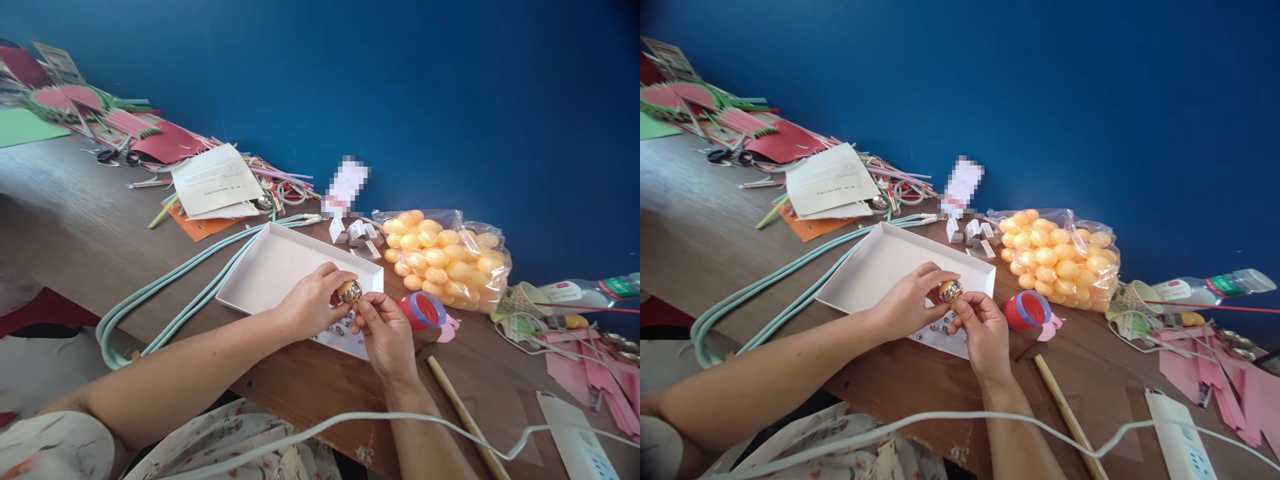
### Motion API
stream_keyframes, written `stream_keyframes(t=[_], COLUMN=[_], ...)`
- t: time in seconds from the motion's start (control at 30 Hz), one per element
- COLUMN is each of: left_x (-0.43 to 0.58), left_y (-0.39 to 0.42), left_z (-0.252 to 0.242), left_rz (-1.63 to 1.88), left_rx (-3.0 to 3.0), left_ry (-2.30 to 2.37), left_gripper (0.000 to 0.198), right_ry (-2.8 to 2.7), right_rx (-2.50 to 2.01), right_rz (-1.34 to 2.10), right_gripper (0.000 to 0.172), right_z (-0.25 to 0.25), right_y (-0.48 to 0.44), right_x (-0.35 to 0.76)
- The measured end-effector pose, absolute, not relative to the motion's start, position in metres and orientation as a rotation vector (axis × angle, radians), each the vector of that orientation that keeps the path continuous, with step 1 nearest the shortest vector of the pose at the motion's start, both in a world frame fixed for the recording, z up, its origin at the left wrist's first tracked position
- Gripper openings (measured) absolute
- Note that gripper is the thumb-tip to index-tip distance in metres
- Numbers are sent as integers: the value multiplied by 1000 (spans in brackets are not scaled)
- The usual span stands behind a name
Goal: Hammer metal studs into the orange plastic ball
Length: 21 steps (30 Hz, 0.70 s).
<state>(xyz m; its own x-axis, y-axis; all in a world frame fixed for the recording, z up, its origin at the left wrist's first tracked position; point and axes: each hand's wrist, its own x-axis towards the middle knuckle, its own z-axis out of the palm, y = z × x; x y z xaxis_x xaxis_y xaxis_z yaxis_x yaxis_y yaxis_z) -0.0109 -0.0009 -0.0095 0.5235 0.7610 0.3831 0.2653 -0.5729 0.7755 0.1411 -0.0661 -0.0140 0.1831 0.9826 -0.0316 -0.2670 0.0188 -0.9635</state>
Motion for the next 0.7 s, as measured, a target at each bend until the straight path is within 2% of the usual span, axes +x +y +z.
stream_keyframes(t=[0.7], left_x=[-10], left_y=[-2], left_z=[-10], left_rz=[967], left_rx=[2106], left_ry=[844], left_gripper=[40], right_ry=[-901], right_rx=[-1138], right_rz=[1173], right_gripper=[10], right_z=[-13], right_y=[-67], right_x=[141])
